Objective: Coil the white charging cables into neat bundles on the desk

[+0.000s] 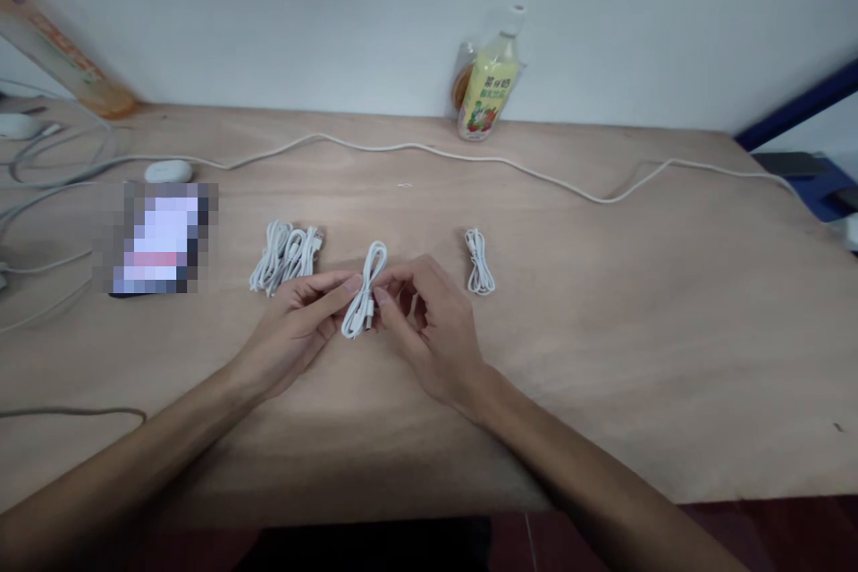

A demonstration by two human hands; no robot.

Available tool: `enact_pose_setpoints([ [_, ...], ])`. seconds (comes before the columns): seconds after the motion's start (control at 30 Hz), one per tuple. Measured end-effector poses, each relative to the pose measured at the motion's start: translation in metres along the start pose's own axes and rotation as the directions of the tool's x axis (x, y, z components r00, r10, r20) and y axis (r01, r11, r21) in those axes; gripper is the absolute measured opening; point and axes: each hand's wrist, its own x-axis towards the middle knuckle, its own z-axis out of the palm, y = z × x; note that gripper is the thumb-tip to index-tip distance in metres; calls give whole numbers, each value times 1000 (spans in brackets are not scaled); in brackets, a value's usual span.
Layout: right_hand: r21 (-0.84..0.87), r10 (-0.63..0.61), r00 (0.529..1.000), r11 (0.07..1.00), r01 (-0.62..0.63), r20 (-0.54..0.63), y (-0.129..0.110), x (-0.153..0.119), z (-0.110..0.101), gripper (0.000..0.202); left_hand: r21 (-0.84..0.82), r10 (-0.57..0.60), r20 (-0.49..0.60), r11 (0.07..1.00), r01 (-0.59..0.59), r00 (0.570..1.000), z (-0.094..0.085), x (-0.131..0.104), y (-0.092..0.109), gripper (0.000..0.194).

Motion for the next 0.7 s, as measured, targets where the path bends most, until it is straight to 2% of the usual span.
enact_pose_setpoints([
  [0.17,-52,-47,999,998,47,-5,-1,1,-1,5,39,46,-39,998,-45,998,-2,1,-3,32],
  [0.37,-152,-95,995,984,91,-22,0,1,0,12,253,153,-123,960,-118,981,-2,-1,-1,26],
  [0.7,-222,-173,985,959,174,25,3,0,0,10,366,244,-150,914,-176,958,2,-1,3,23],
])
